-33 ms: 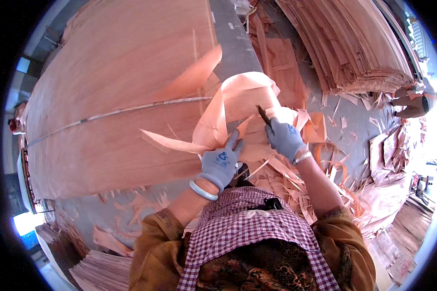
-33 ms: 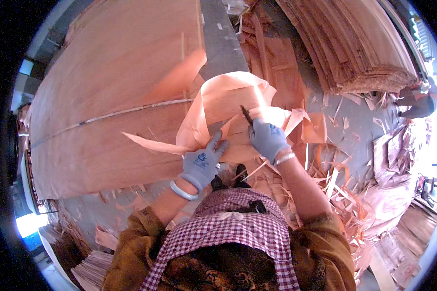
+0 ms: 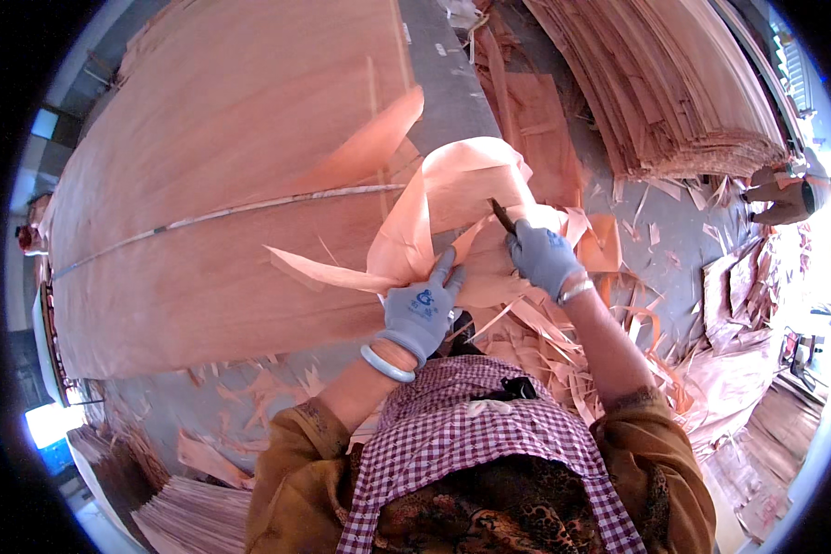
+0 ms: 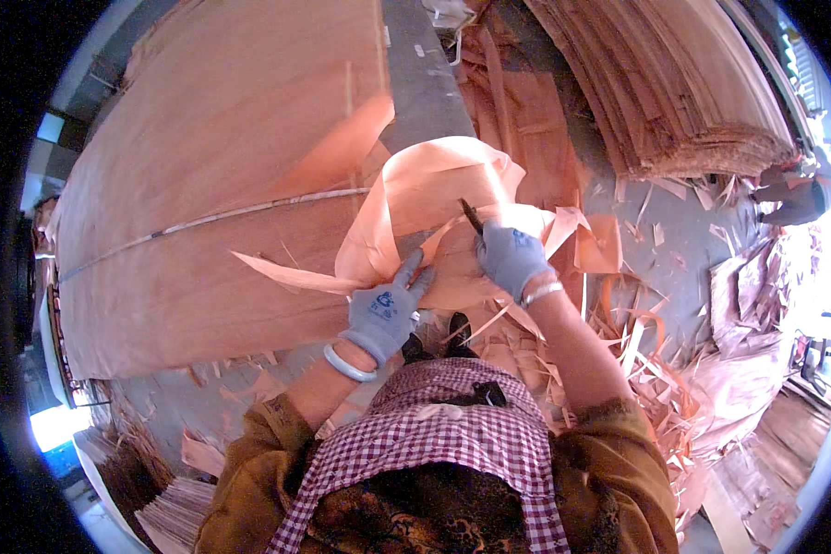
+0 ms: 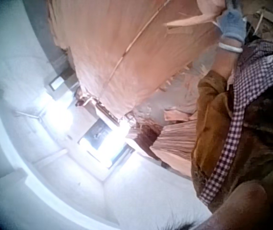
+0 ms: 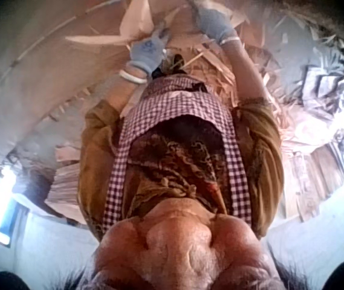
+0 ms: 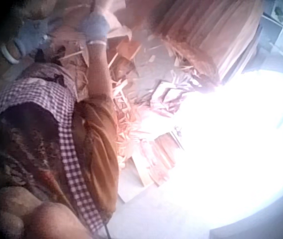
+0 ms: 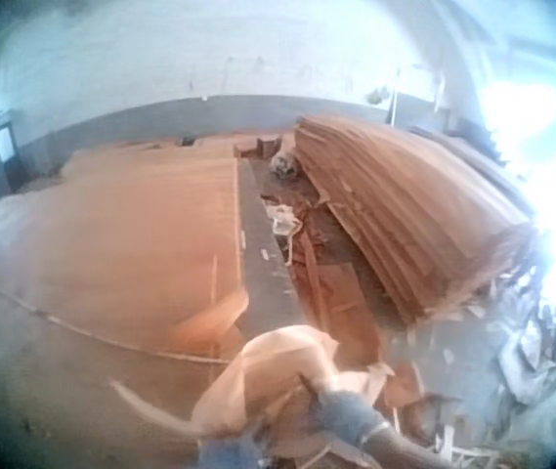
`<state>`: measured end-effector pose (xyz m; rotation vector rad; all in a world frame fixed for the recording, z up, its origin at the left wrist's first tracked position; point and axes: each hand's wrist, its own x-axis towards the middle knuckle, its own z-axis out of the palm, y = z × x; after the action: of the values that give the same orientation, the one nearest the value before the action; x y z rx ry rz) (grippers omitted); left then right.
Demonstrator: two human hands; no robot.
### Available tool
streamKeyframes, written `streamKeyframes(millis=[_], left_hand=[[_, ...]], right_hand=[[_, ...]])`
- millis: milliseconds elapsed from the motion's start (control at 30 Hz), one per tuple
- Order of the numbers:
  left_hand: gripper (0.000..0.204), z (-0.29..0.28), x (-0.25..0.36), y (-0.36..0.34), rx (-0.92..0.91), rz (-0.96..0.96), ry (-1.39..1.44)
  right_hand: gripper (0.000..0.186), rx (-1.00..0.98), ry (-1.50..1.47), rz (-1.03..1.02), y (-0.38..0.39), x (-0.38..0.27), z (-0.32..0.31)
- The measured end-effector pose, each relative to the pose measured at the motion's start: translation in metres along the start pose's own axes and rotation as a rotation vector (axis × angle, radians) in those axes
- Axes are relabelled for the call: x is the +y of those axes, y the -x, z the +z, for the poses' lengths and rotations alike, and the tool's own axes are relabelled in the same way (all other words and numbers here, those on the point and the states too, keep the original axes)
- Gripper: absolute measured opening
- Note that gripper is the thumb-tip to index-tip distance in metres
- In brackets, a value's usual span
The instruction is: The person cuts strips of wood veneer from a large sheet using a hand tool, measuring lengths and organizing the cut pieces into stacks.
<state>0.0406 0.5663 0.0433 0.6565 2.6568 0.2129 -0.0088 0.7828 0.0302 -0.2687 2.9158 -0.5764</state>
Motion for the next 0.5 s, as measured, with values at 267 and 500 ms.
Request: streamKeyframes(millis=[267, 500], left_hand=[[0.061, -0.007, -0.011, -0.042, 0.215, -0.056, 0.062], [0.055, 0.007, -0.021, -0.046, 0.180, -0.001, -0.206]], right_hand=[[0.030, 0.009, 0.058, 0.101, -0.095, -0.001, -0.029], [0.029, -0.230, -0.432, 0.220, -0.007, -0.028, -0.022]])
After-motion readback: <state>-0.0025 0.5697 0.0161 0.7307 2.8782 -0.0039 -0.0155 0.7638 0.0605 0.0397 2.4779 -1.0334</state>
